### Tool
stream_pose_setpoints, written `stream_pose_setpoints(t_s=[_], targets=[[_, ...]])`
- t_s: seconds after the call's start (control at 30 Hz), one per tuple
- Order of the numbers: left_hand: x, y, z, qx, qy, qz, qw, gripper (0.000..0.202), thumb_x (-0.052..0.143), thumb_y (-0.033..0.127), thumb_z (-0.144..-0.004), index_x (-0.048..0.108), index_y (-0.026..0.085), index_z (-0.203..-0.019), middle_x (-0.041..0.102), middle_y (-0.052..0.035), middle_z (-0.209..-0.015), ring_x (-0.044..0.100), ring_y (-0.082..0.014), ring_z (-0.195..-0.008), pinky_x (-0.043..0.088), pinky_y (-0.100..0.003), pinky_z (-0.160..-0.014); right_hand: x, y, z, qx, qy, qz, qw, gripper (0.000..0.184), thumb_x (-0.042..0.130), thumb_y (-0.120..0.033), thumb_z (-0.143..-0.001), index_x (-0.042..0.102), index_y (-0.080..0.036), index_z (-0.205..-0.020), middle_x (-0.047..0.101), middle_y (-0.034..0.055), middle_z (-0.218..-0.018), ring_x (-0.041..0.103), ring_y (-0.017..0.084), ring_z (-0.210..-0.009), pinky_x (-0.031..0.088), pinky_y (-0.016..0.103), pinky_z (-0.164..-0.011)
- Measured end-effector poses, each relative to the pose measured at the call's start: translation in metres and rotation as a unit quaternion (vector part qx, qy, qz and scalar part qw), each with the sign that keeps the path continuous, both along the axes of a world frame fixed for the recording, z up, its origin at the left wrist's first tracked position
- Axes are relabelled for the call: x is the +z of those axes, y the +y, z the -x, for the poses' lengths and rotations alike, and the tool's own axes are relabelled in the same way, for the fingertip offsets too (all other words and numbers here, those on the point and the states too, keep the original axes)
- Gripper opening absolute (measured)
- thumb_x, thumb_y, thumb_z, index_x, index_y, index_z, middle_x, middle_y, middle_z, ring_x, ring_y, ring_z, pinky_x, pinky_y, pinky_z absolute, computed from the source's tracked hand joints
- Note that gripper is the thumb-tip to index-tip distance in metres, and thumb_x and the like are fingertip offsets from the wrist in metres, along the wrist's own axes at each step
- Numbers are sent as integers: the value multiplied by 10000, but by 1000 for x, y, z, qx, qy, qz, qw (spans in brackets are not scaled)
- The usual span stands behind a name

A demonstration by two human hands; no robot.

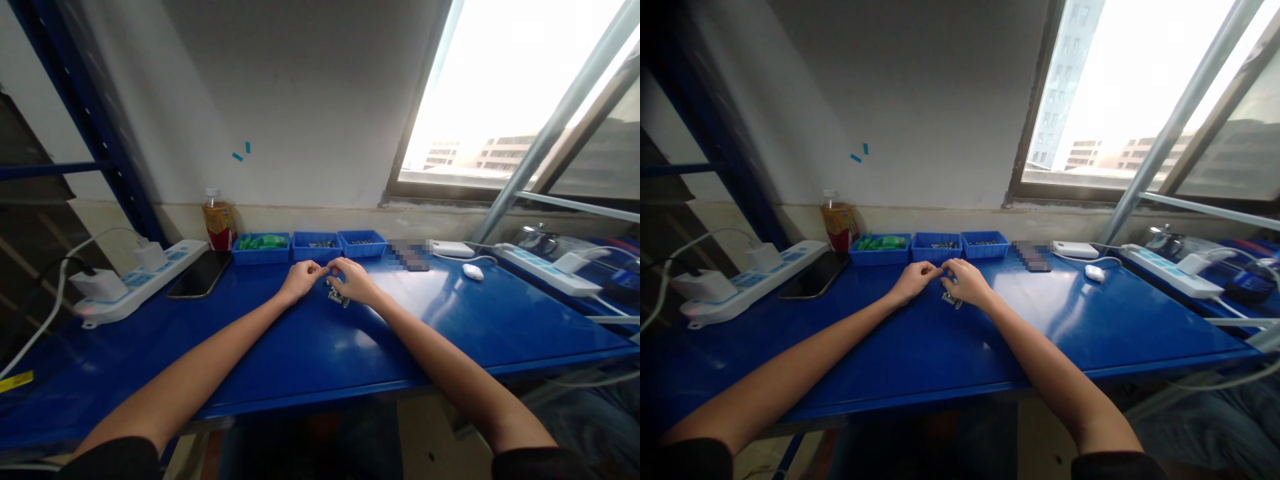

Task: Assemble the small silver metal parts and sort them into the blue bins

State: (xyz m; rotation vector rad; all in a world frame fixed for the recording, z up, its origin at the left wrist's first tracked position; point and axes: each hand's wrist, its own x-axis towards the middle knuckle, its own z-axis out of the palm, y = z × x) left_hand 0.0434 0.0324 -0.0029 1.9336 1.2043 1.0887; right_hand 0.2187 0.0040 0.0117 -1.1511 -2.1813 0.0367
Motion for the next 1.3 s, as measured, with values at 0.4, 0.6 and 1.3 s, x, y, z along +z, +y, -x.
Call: stream_pose_setpoints(t_s=[0.4,0.6,1.3], targets=[[-4,5,2,-85,-43,2,995,497,409,561,-856,601,133,-693,582,-12,-622,513,-136,-598,368,-241,-581,-1,-2,5,21,25,-4,999,67,479,-200,-860,528,-195,-813,583,25,-792,553,154,-759,411,259,-710],[1,-5,-2,-70,-46,-64,994,261,574,272,-778,572,162,-1015,648,-25,-826,594,-137,-724,423,-222,-628,-5,5,3,-36,43,-4,998,182,445,-234,-899,513,-192,-735,599,22,-738,558,146,-713,392,249,-675],[5,-8,-1,-84,23,-77,993,371,321,351,-923,615,159,-800,658,-35,-759,612,-164,-742,454,-252,-712,10,0,4,-14,1,-76,997,126,443,-248,-894,558,-197,-891,626,37,-820,585,159,-777,426,249,-733]])
